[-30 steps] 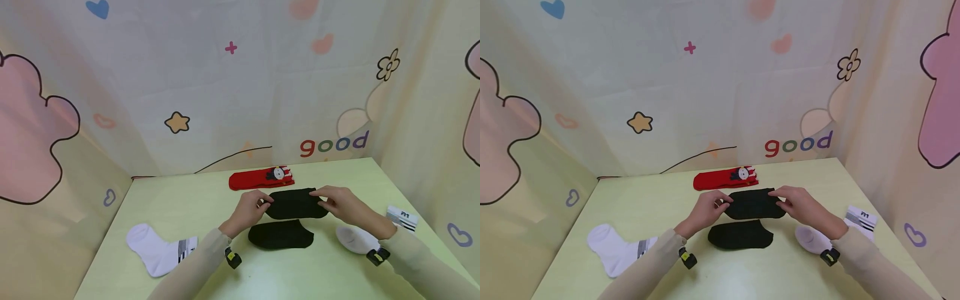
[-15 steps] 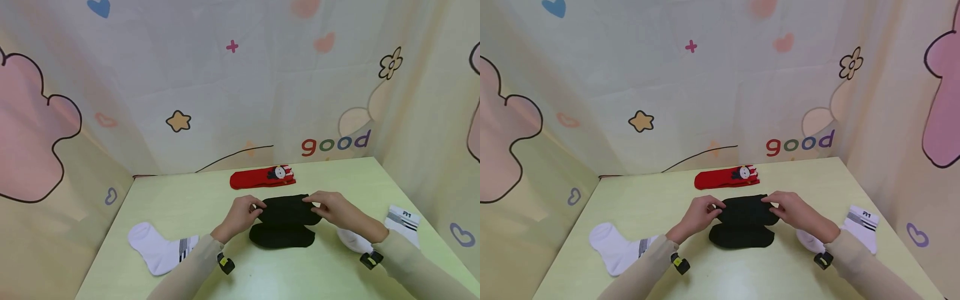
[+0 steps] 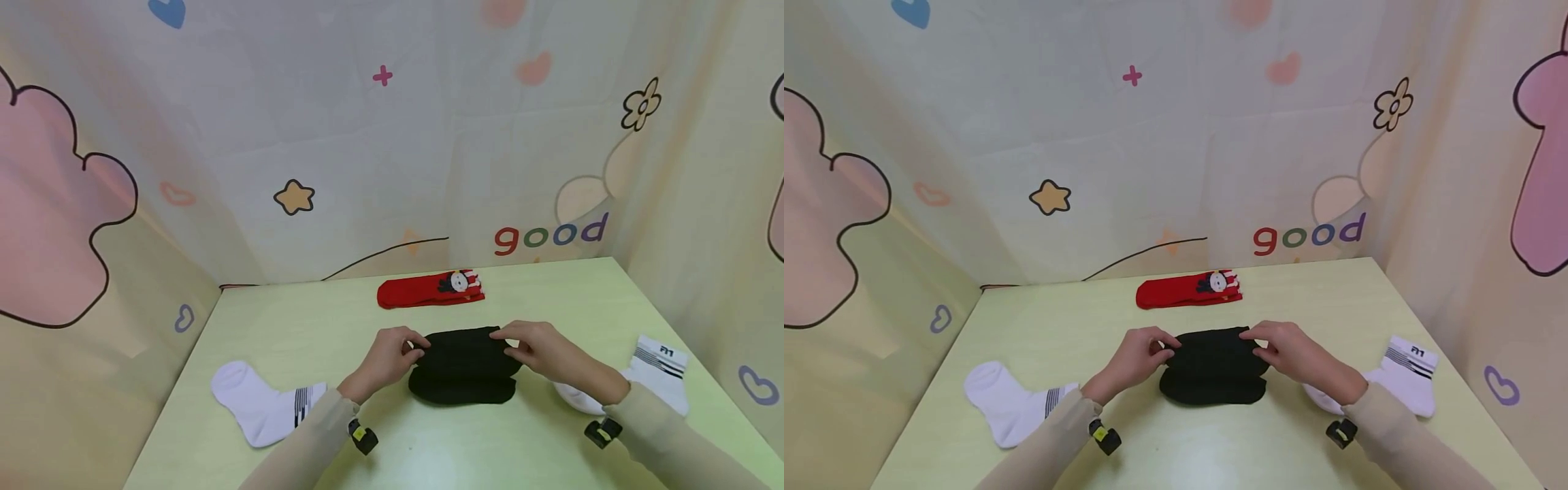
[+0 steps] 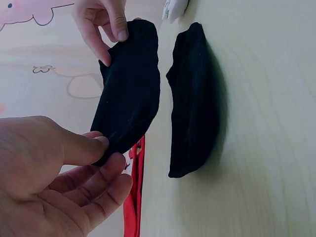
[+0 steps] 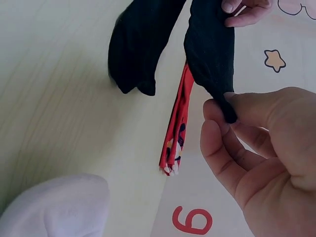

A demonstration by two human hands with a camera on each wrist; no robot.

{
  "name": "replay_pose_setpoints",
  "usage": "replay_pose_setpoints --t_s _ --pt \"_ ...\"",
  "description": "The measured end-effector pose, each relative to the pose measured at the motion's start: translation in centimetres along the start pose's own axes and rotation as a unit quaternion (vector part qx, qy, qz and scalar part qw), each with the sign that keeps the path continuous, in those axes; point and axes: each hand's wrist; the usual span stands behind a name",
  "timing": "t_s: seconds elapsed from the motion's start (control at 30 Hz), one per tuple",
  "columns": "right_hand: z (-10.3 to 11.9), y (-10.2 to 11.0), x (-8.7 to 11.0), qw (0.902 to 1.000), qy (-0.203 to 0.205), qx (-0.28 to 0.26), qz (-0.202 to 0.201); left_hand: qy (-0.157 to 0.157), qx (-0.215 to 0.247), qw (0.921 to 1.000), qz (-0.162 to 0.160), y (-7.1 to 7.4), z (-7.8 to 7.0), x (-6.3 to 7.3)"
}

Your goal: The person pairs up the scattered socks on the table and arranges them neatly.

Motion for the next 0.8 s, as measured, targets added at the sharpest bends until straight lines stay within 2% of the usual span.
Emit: replay_pose_setpoints --t_s 0.23,0.57,0.8 --pt "0.2 -0.6 0.3 0.9999 -0.006 -0.008 0.01 0.01 -0.01 0.9996 0.025 0.1 0.0 0.4" --pt "0.3 -1.6 0.8 0.9983 -0.026 -0.034 0.039 0.035 -0.016 0.996 0.081 0.3 0.1 0.7" --pt "0.1 -2.3 1.0 0.9981 -0.018 -0.029 0.052 0.042 -0.019 0.9938 0.101 -0.1 0.2 0.8"
Point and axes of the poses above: each hand's wrist, its own x-axis away from the middle knuckle, its own y-axis out of the back of the hand, z = x × y, and after that the axes turned 8 degrees about -z, right-handed
